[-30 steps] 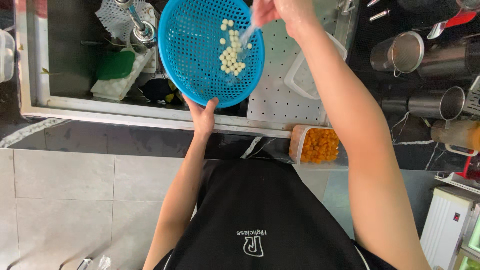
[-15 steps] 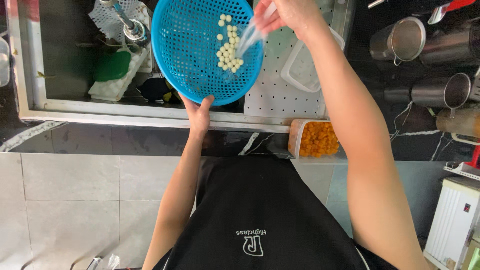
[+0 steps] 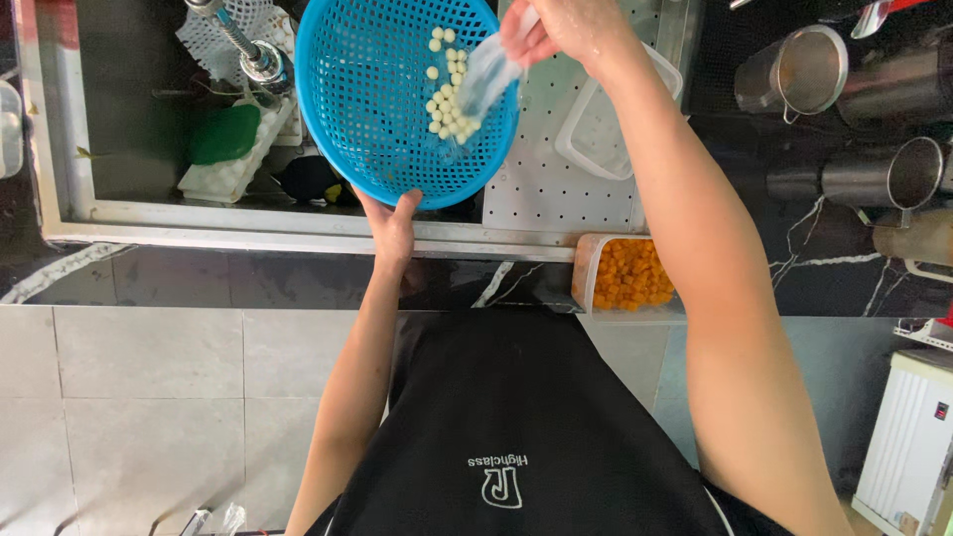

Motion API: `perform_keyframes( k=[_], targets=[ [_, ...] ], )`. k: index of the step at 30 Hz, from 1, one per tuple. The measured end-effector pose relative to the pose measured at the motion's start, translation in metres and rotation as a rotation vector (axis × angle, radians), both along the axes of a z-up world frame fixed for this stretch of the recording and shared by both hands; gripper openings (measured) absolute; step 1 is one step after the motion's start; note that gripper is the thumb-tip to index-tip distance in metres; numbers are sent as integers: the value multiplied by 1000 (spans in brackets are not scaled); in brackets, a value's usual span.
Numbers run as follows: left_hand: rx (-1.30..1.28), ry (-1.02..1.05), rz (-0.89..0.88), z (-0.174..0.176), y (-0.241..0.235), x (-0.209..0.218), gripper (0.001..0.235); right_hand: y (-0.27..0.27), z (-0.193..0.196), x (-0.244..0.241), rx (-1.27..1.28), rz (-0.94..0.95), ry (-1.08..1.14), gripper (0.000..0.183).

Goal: The person pours small white spheres from a plastic container into a blue colander, rinses them under a stream of water from a faucet, and then transfers them back into the container; the person then carries a second container of orange spheres across the room and places it onto a metal counter.

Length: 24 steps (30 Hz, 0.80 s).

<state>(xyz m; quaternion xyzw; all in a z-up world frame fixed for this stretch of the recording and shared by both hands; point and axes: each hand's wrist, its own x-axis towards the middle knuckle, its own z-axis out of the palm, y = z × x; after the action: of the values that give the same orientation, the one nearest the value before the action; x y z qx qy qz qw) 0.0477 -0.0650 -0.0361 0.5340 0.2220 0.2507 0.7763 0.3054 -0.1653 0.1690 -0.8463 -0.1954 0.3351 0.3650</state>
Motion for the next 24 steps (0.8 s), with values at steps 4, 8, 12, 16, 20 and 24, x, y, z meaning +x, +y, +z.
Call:
perform_keyframes(
  k=[4, 8, 12, 16, 20, 24],
  targets=[
    [-29, -21, 7, -1, 0, 1, 85, -4, -2, -1, 40, 26, -38, 57],
    [-30, 25, 28, -3, 0, 0, 86, -9, -11, 4, 15, -56, 46, 44],
    [-13, -5, -15, 14, 0, 2, 84, -15, -4, 0, 29, -4, -21, 54],
    [-4, -35, -23, 16, 0, 2, 84, -16, 0, -3, 8, -59, 14, 41],
    [-37, -23, -8, 8, 0, 1, 83, -18, -7, 2, 21, -87, 7, 29],
    [-28, -36, -18, 9, 0, 1, 83, -19, -9, 2, 23, -13, -15, 59]
  ],
)
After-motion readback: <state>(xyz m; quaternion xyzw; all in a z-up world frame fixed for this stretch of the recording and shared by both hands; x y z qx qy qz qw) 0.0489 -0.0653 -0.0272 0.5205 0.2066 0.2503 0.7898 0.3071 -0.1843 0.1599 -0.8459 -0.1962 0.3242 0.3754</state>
